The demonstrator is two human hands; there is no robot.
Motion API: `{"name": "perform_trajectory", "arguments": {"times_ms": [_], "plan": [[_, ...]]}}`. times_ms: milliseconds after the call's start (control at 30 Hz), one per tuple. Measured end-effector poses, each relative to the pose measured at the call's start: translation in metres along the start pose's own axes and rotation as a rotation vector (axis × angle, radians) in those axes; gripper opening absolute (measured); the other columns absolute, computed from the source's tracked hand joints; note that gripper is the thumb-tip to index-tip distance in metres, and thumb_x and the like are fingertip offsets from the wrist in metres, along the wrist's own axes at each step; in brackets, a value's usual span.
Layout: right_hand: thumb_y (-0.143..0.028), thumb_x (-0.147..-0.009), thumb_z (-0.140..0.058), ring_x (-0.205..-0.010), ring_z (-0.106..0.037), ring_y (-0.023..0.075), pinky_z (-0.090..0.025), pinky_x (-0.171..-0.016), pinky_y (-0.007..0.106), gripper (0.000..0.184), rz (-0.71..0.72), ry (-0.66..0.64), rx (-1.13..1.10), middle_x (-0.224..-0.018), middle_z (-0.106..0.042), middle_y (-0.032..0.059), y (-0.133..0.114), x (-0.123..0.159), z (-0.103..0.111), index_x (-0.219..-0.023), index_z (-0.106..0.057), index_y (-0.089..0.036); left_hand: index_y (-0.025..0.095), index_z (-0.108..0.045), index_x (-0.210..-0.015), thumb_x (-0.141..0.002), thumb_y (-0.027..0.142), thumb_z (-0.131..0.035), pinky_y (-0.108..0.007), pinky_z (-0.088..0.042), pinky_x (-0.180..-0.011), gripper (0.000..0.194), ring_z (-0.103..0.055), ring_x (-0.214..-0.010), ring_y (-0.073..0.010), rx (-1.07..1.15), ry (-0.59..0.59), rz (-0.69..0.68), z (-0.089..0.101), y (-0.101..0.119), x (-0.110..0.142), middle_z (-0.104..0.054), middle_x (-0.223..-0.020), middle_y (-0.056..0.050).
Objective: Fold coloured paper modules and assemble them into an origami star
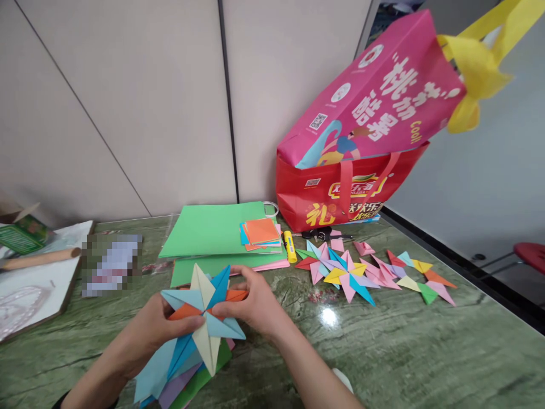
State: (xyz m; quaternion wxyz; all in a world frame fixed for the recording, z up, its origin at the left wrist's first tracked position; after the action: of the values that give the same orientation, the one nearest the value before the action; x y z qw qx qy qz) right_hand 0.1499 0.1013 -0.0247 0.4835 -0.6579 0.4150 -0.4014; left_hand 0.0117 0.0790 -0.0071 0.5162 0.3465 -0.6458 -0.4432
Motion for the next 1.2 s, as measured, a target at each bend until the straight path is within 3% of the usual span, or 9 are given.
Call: {"name": "perform_trajectory", "arguments": {"times_ms": [133,267,367,533,700,867,1000,1200], "plan": [[-0.024,-0.053,-0.081,-0.077,-0.065,0.0221,-0.051,-0.066,0.031,0.041,0.025,-0.032,-0.101,-0.078,-0.070,0.0024,0.000,0.000,-0.007,-0.090,-0.064,-0.018,0.014,-0.073,-0.082,-0.053,0.020,-0.079,-0.028,-0.052,-0.061,0.030,-0.067,-0.067,-0.0227,0.006,0.035,-0.021,0.004,0.001,0.000,-0.075,-0.075,-0.007],[-0.024,-0.053,-0.081,-0.072,-0.065,0.0188,-0.051,-0.065,0.029,0.036,0.023,0.078,-0.207,-0.082,-0.071,0.0034,0.001,-0.004,0.003,-0.084,-0.065,-0.016,0.018,-0.063,-0.101,-0.062,0.029,-0.076,-0.029,-0.052,-0.065,0.043,-0.067,-0.074,-0.0213,0.064,0.192,-0.079,0.019,0.004,-0.001,-0.074,-0.083,-0.006],[-0.025,-0.052,-0.082,-0.067,-0.065,0.0173,-0.051,-0.061,0.028,0.035,0.011,0.175,-0.266,-0.081,-0.072,0.0036,0.003,-0.005,0.010,-0.081,-0.065,-0.015,0.017,-0.057,-0.105,-0.060,0.027,-0.078,-0.028,-0.052,-0.062,0.050,-0.066,-0.072,-0.0195,0.128,0.241,-0.124,0.022,0.006,-0.001,-0.073,-0.083,-0.005],[-0.027,-0.052,-0.082,-0.065,-0.066,0.0176,-0.053,-0.060,0.028,0.032,-0.006,0.240,-0.385,-0.075,-0.072,0.0029,0.008,-0.002,0.007,-0.077,-0.067,-0.015,0.016,-0.054,-0.109,-0.065,0.026,-0.075,-0.027,-0.051,-0.060,0.050,-0.065,-0.062,-0.0161,0.217,0.218,-0.110,0.013,0.002,-0.002,-0.071,-0.073,-0.003],[-0.025,-0.053,-0.082,-0.071,-0.068,0.0189,-0.054,-0.067,0.029,0.034,-0.038,0.208,-0.508,-0.082,-0.073,0.0047,0.013,-0.001,-0.008,-0.082,-0.069,-0.014,0.016,-0.061,-0.104,-0.070,0.023,-0.072,-0.030,-0.051,-0.074,0.037,-0.066,-0.082,-0.0193,0.397,0.080,-0.120,-0.001,0.004,-0.002,-0.071,-0.094,-0.008],[-0.024,-0.053,-0.082,-0.070,-0.068,0.0173,-0.054,-0.065,0.027,0.030,-0.085,0.238,-0.617,-0.081,-0.074,0.0034,0.017,0.000,-0.011,-0.079,-0.070,-0.016,0.016,-0.066,-0.094,-0.067,0.018,-0.074,-0.032,-0.051,-0.079,0.028,-0.067,-0.087,-0.0225,0.495,0.026,-0.104,-0.012,0.003,0.001,-0.072,-0.096,-0.008],[-0.024,-0.052,-0.083,-0.074,-0.068,0.0183,-0.053,-0.066,0.027,0.032,-0.148,0.281,-0.644,-0.081,-0.074,0.0037,0.022,0.003,-0.012,-0.081,-0.071,-0.016,0.015,-0.065,-0.105,-0.066,0.020,-0.074,-0.034,-0.048,-0.084,0.040,-0.065,-0.094,-0.0261,0.472,0.045,-0.132,-0.021,-0.001,0.001,-0.071,-0.102,-0.010],[-0.024,-0.048,-0.085,-0.070,-0.068,0.0200,-0.054,-0.071,0.031,0.036,-0.133,0.289,-0.683,-0.074,-0.074,0.0038,0.022,0.007,-0.021,-0.078,-0.070,-0.014,0.013,-0.070,-0.095,-0.071,0.027,-0.070,-0.033,-0.045,-0.092,0.027,-0.061,-0.103,-0.0250,0.479,0.123,-0.163,-0.024,-0.009,-0.002,-0.072,-0.101,-0.008]]}}
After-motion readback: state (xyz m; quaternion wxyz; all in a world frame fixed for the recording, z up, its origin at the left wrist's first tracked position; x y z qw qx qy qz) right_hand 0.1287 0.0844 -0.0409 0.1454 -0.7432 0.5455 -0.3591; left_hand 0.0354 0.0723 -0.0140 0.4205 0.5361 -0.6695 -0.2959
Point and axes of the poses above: each hand's wrist, its own x-axis away from the middle knuckle, its own z-axis out of the back of the hand, y = z × x, the point moved 7 cm from there along -x, towards the middle knuckle
